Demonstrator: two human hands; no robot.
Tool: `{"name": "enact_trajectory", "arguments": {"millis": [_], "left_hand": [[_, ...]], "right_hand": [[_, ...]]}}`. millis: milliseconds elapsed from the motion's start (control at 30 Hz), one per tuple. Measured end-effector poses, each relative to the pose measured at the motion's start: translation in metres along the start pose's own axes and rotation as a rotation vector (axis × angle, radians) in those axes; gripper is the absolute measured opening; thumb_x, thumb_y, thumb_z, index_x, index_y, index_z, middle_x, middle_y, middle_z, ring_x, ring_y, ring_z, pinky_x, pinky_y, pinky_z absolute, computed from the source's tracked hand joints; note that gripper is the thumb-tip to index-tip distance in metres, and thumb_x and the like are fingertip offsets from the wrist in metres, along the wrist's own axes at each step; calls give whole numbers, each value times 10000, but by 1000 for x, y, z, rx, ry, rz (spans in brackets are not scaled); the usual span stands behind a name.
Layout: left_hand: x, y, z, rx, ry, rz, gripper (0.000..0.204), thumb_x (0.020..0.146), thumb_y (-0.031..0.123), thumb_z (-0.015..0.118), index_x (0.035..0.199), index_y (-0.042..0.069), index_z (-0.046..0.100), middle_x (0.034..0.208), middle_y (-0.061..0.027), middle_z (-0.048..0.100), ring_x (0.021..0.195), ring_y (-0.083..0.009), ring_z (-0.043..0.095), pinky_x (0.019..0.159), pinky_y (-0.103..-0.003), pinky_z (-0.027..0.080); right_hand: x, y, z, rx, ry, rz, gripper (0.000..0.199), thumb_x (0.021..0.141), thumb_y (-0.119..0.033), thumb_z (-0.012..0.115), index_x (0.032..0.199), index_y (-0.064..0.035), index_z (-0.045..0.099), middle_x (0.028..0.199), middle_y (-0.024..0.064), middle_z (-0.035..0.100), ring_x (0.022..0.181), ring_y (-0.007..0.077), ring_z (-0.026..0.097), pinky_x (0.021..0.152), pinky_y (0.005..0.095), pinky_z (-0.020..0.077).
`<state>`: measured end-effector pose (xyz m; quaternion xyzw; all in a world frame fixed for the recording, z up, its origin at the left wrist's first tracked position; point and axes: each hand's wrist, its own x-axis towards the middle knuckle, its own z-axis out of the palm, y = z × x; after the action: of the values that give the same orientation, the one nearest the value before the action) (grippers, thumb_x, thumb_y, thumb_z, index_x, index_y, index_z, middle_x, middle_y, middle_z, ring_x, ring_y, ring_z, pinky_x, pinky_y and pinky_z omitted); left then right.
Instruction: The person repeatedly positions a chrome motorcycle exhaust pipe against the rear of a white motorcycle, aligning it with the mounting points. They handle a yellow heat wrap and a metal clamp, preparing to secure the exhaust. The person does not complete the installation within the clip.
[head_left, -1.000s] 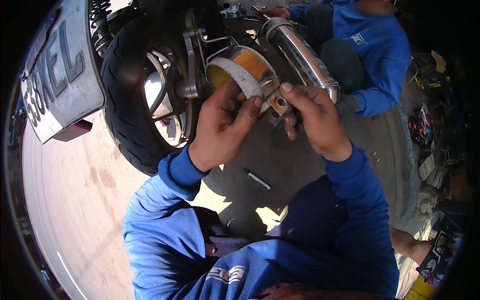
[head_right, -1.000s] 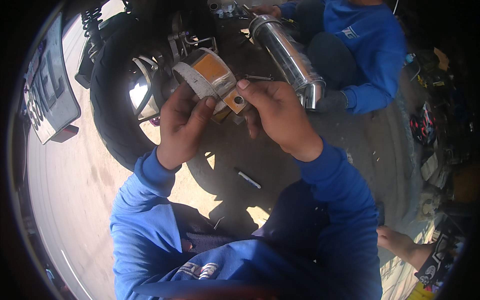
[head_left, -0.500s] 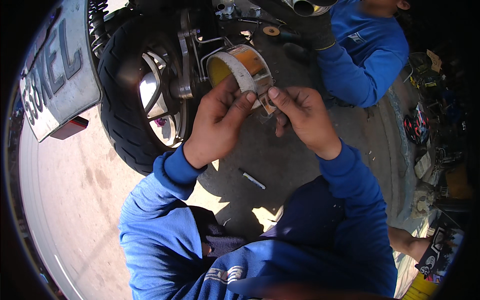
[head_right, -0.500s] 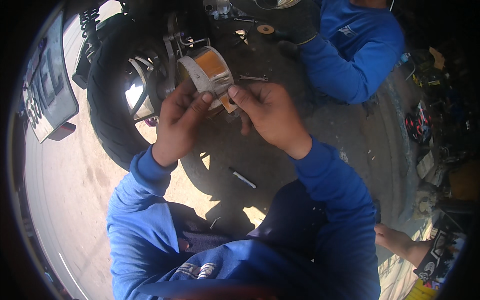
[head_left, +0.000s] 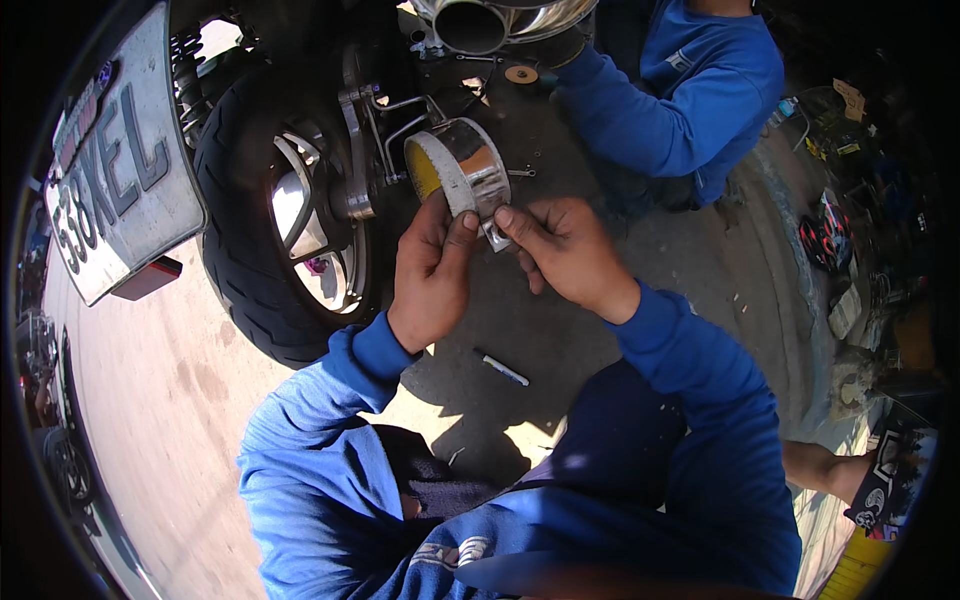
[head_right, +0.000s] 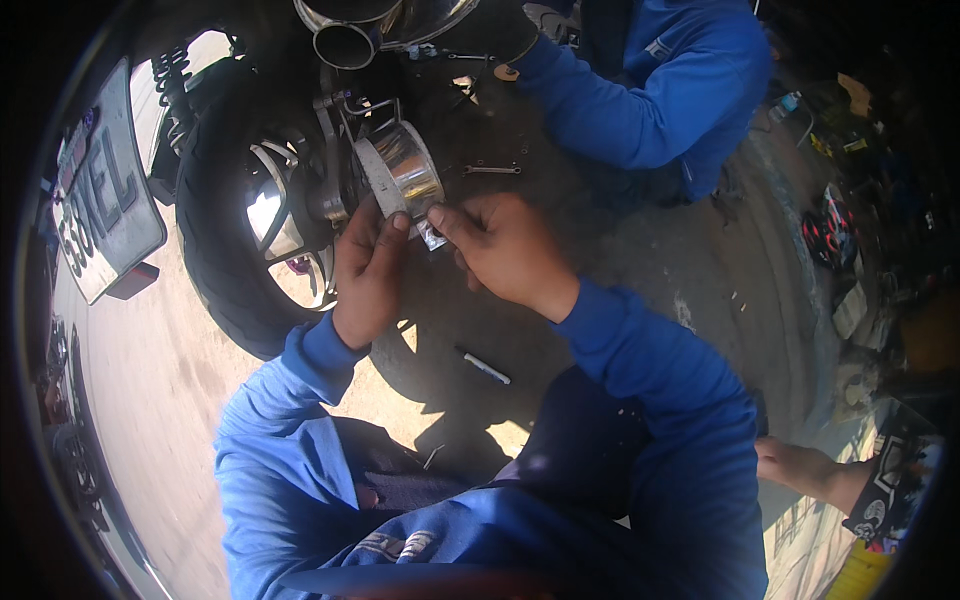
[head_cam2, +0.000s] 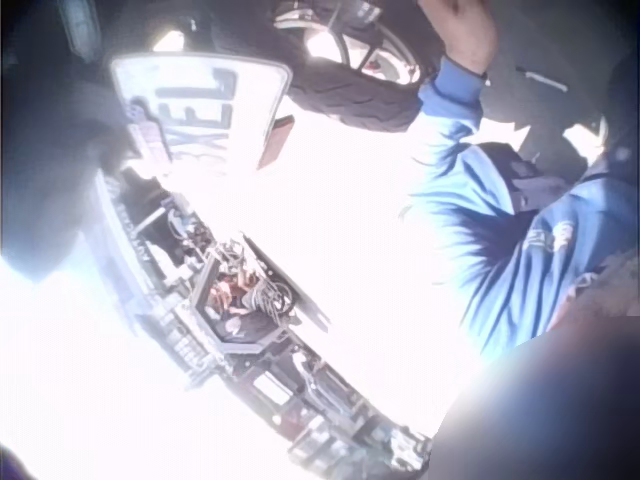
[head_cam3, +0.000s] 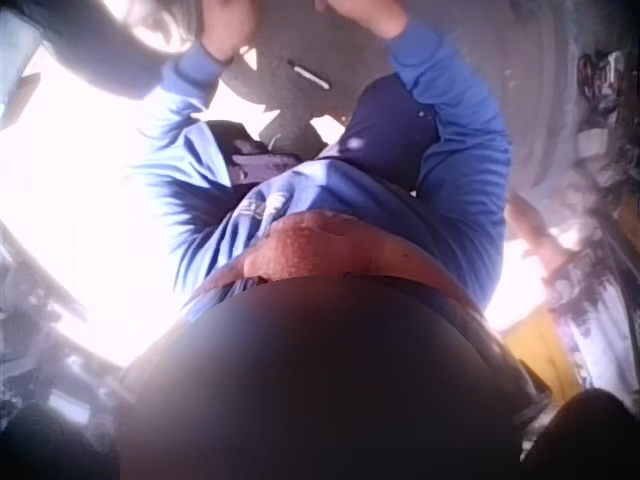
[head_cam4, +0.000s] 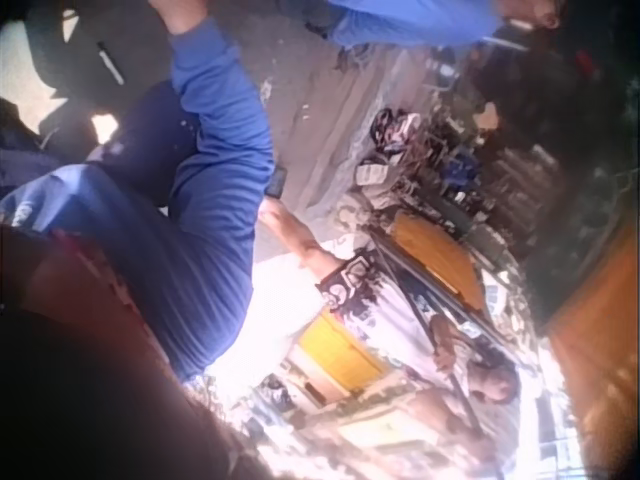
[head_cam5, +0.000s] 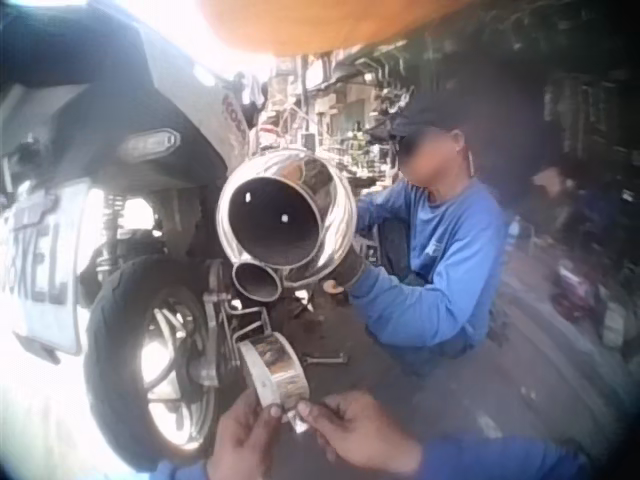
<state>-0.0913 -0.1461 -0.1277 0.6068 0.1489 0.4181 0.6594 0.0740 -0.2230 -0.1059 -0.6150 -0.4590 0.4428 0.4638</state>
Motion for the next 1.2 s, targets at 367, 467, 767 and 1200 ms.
{"name": "enact_trajectory", "arguments": {"millis": [367, 467, 767, 1200], "left_hand": [[-16, -87, 10, 30, -120, -768, 350, 1011, 176, 642, 1293, -28, 607, 1110, -96, 706, 999, -157, 663, 851, -341, 547], [-23, -154, -6, 55, -84, -936, 395, 969, 166, 667, 1314, -16, 604, 1158, -111, 698, 1017, -187, 674, 858, -372, 560], [-4, -160, -32, 795, -520, -676, 546, 893, 324, 755, 1290, -22, 612, 1128, -178, 719, 1040, -272, 698, 895, -411, 532], [92, 123, 1, 456, 84, 888, 876, 776, 71, 832, 1477, -5, 312, 1396, -196, 458, 1285, -253, 519, 1082, -384, 446]], "right_hand": [[-8, -12, -72, -905, -194, 72, 540, 821, -425, 846, 1112, 13, 726, 785, 127, 728, 787, 208, 716, 719, 362, 542], [-13, -24, -57, -697, 114, -147, 544, 813, -332, 861, 1197, 9, 679, 859, 133, 735, 826, 231, 728, 748, 362, 555], [31, -136, -23, -436, 438, -1317, 1238, 645, -278, 993, 1556, -7, 200, 1464, 201, 464, 1358, 327, 505, 1118, 430, 432], [59, -166, -50, -312, 187, -1299, 1096, 585, -124, 1012, 1469, -13, 372, 1419, 163, 538, 1321, 265, 547, 1128, 406, 442]]}}
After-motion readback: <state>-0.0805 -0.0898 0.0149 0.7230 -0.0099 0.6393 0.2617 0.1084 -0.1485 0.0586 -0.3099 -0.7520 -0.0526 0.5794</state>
